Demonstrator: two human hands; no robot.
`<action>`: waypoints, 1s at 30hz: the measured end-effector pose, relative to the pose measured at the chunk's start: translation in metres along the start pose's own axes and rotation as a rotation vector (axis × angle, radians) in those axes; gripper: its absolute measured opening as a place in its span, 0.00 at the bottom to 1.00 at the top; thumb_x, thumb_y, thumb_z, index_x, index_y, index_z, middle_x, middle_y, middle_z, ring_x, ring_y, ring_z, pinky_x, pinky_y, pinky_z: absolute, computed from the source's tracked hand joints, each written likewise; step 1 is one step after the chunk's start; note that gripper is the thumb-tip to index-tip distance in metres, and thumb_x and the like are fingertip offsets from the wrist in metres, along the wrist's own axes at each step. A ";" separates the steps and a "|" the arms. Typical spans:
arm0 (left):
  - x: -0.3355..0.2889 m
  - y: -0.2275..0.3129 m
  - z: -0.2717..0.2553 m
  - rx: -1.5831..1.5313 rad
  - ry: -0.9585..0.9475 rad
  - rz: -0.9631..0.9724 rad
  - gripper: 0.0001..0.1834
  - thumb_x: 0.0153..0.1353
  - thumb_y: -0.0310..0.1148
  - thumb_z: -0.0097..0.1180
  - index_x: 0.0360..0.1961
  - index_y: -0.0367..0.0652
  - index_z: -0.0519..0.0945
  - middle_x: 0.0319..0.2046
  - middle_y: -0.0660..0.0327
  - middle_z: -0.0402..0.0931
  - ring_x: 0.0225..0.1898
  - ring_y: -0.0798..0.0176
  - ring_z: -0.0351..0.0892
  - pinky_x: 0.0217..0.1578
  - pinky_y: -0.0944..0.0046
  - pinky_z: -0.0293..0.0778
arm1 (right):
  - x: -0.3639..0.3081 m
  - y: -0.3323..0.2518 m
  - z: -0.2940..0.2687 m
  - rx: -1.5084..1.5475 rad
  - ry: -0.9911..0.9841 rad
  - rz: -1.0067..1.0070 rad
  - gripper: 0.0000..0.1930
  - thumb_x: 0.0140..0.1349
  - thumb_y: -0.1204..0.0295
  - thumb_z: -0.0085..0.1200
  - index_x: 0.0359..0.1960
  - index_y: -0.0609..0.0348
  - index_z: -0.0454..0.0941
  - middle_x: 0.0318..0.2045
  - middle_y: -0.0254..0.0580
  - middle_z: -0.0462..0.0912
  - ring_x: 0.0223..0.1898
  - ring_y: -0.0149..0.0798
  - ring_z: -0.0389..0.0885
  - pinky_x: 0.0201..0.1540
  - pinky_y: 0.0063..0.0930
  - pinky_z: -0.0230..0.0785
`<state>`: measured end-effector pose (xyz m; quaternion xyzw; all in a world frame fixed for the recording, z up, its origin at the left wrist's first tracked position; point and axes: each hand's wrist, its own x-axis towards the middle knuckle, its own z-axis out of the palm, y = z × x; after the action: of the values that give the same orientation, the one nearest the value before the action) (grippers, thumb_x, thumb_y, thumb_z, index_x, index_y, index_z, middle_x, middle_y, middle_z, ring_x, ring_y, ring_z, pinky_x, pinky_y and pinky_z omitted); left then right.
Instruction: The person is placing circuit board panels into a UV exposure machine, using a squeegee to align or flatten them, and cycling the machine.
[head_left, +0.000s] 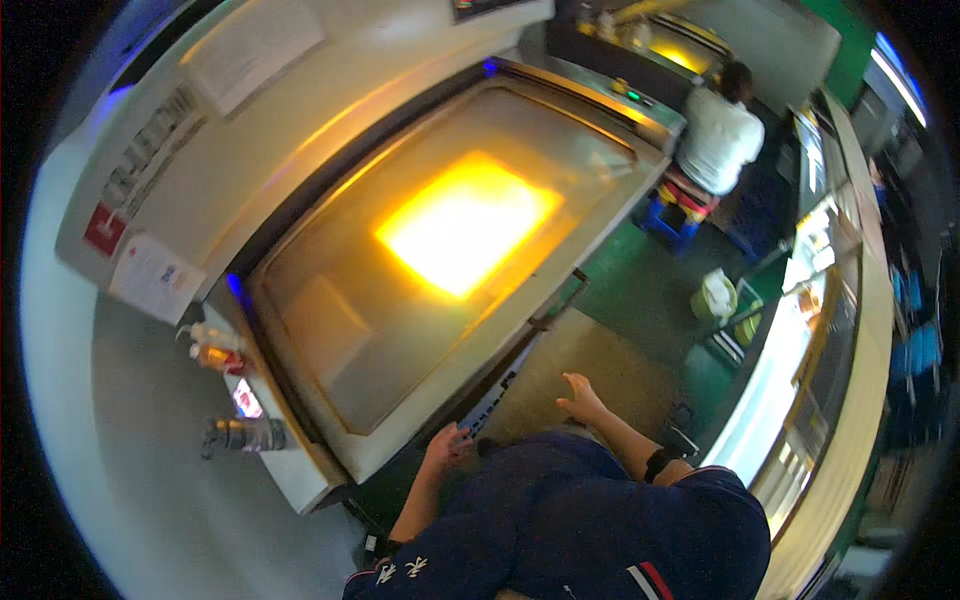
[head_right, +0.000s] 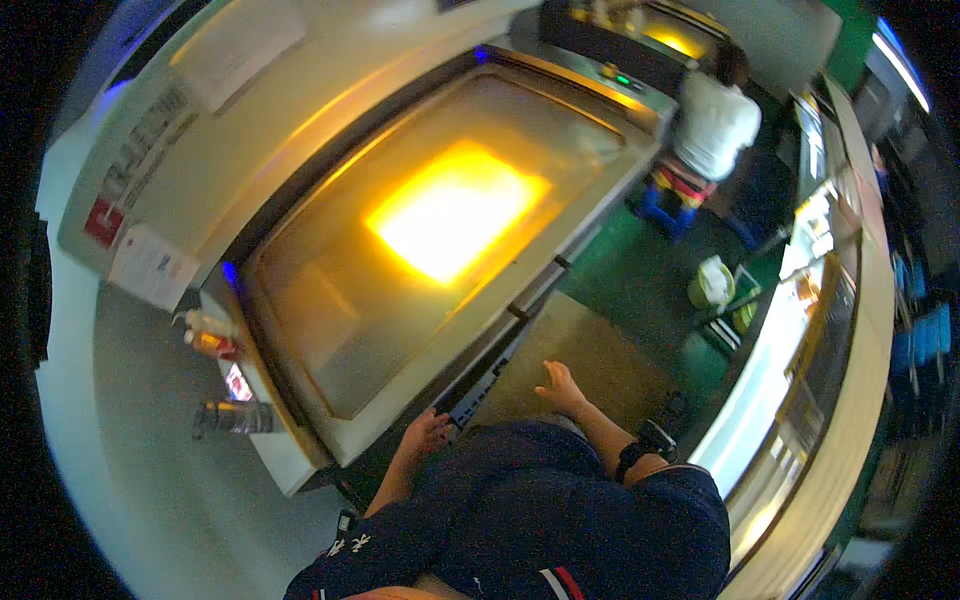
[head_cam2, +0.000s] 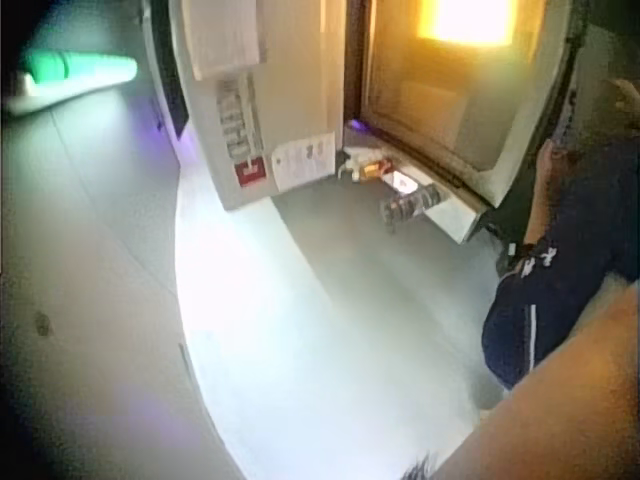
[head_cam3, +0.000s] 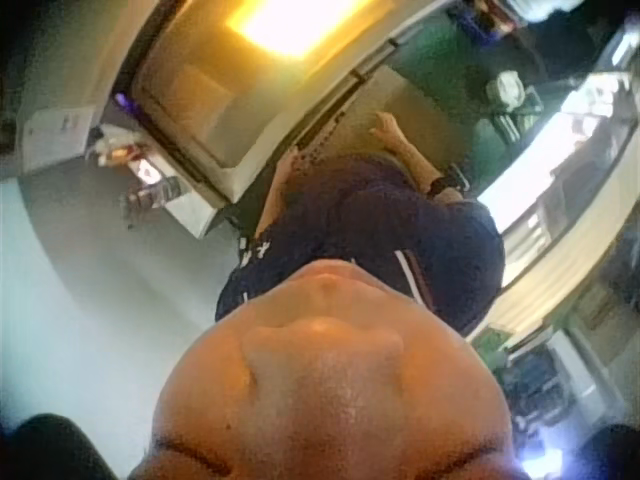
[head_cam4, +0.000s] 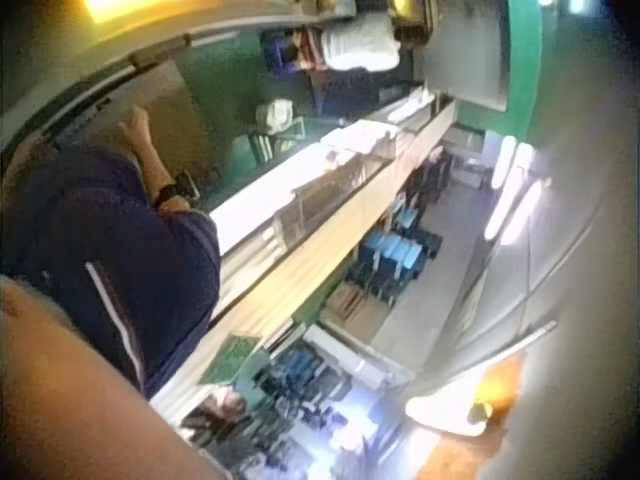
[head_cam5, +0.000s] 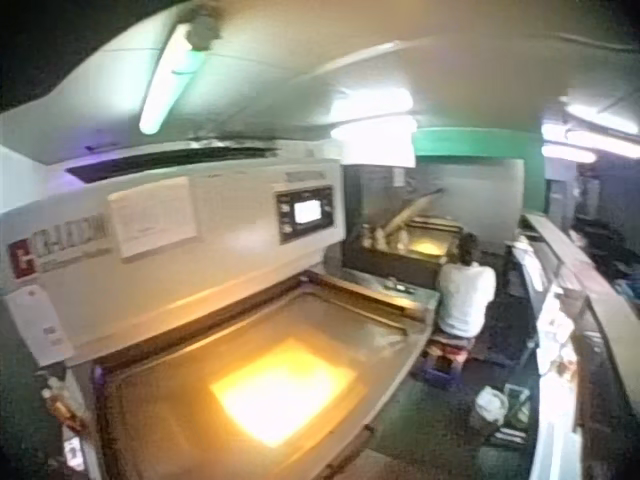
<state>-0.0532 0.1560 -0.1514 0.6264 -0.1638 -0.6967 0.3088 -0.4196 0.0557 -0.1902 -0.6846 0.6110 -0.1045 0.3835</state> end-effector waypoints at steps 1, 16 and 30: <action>0.009 0.011 0.022 -0.110 -0.009 -0.015 0.38 0.66 0.48 0.54 0.71 0.42 0.56 0.58 0.56 0.73 0.52 0.55 0.75 0.50 0.51 0.72 | -0.012 0.012 0.000 0.086 -0.064 0.002 0.36 0.60 0.59 0.58 0.68 0.60 0.59 0.66 0.53 0.63 0.68 0.54 0.58 0.67 0.43 0.57; 0.208 0.120 0.271 -0.932 -0.085 0.204 0.08 0.65 0.34 0.47 0.37 0.43 0.75 0.32 0.57 0.79 0.43 0.52 0.78 0.53 0.43 0.70 | -0.061 0.037 -0.073 0.177 -0.400 -0.012 0.26 0.66 0.55 0.50 0.61 0.53 0.71 0.57 0.47 0.76 0.56 0.50 0.76 0.59 0.42 0.68; 0.032 0.328 0.229 -1.534 -0.907 0.226 0.24 0.56 0.34 0.54 0.51 0.32 0.67 0.50 0.46 0.67 0.59 0.46 0.64 0.62 0.39 0.59 | -0.050 0.051 -0.094 0.309 -0.177 -0.020 0.25 0.64 0.55 0.51 0.59 0.53 0.73 0.53 0.47 0.80 0.55 0.51 0.77 0.57 0.43 0.69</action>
<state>-0.2031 -0.1487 0.0623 -0.1073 0.1800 -0.7605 0.6147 -0.5279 0.0663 -0.1429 -0.6300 0.5447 -0.1404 0.5354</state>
